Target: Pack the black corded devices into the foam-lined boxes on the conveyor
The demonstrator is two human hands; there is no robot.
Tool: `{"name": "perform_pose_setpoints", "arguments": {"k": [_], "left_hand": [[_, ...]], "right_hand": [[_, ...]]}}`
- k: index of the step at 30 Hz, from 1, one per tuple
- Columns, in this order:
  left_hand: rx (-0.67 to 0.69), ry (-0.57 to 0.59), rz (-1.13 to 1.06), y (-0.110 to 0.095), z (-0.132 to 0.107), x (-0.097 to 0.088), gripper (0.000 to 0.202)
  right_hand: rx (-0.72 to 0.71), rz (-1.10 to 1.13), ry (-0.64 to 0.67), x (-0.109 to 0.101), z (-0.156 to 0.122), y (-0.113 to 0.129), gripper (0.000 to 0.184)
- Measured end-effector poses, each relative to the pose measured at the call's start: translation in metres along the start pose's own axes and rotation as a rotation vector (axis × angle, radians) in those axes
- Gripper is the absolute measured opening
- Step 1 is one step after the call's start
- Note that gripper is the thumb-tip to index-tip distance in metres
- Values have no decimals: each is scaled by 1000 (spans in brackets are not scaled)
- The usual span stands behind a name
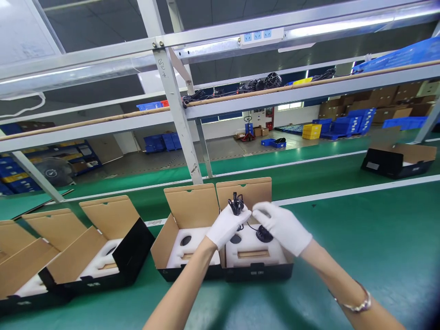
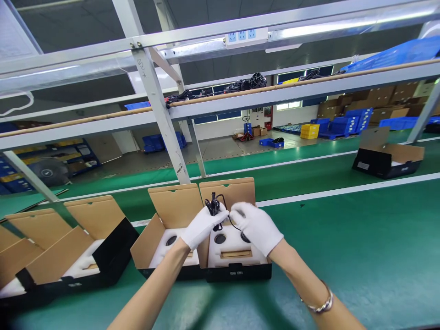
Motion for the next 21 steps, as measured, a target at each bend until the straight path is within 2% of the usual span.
{"name": "perform_pose_setpoints", "arguments": {"k": [2, 4, 7, 9, 12, 14, 18, 19, 21], "left_hand": [[17, 44, 87, -4, 0, -2, 17], [11, 9, 170, -3, 1, 0, 16], [-20, -200, 279, 6, 5, 4, 21], [-25, -242, 313, 14, 9, 6, 24], [-12, -101, 367, 24, 20, 6, 27], [-29, -3, 468, 28, 27, 1, 29], [-147, 140, 824, 36, 42, -4, 31], [-181, 170, 914, 40, 46, -1, 31], [-242, 238, 1057, 50, 55, 8, 34]], "right_hand": [[-4, 111, -33, -15, 13, -3, 46], [-60, 212, -1, -21, 26, 0, 50], [-80, 309, 67, -19, 41, 5, 23], [-45, 396, 86, -14, 45, 4, 17], [-3, 525, 134, -8, 45, -6, 20], [32, 481, 136, -8, 40, -13, 23], [158, 32, 14, -11, 22, -16, 36], [184, -70, 15, -8, 18, -12, 38], [225, -174, 120, 6, 12, -4, 39]]}}
Point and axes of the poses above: each hand's wrist, its own z-axis towards the middle knuckle, its own x-axis out of the palm, y = z × x, the point moved 3 cm from there along z, towards the middle knuckle, and after that the axes turned 8 degrees about y, right-handed, at the moved point
